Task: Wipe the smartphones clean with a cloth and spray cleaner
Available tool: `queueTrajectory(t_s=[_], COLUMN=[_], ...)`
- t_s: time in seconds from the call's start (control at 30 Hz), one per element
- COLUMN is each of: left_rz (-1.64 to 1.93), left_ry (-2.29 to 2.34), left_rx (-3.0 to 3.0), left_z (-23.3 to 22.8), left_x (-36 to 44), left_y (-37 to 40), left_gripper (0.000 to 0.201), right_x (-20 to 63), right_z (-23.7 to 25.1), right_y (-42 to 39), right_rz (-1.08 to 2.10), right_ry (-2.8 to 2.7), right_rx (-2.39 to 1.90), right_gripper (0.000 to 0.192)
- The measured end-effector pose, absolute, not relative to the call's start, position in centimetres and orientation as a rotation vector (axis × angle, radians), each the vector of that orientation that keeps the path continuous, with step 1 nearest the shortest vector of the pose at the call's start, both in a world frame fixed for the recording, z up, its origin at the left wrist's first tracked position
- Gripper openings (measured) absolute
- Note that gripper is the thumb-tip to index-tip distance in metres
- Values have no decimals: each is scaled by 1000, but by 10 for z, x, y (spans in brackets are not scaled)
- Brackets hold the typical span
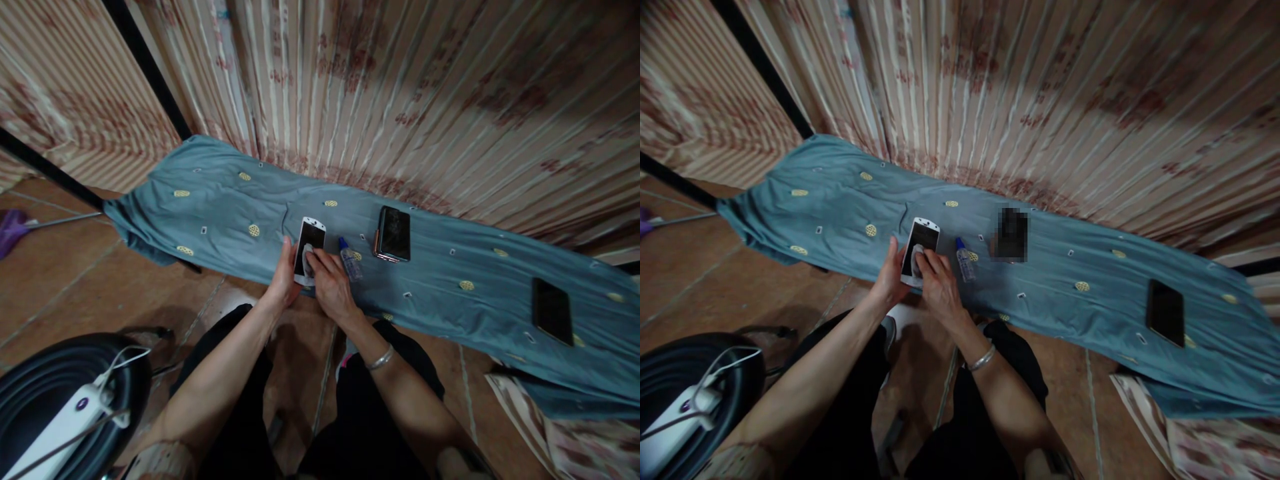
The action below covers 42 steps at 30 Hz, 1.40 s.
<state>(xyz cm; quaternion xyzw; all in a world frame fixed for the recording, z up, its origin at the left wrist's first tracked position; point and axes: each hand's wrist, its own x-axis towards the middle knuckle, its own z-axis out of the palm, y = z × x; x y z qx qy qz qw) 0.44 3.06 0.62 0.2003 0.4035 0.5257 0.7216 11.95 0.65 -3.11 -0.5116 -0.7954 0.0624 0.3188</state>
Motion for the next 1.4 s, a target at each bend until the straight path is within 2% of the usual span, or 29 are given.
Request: queueTrajectory(t_s=[0.27, 0.73, 1.4], left_rz=[1173, 1237, 1349], left_ry=[887, 868, 735], left_rx=[383, 309, 253], left_z=[3, 6, 7], left_x=[7, -9, -19], left_y=[32, 38, 50], left_gripper=[59, 68, 63], right_x=[113, 104, 118], right_z=[-30, -33, -38], right_y=[3, -9, 2], right_rz=[204, 110, 43], right_ry=[-2118, -2146, -2107], right_rx=[-1226, -975, -1098], right_gripper=[44, 40, 37])
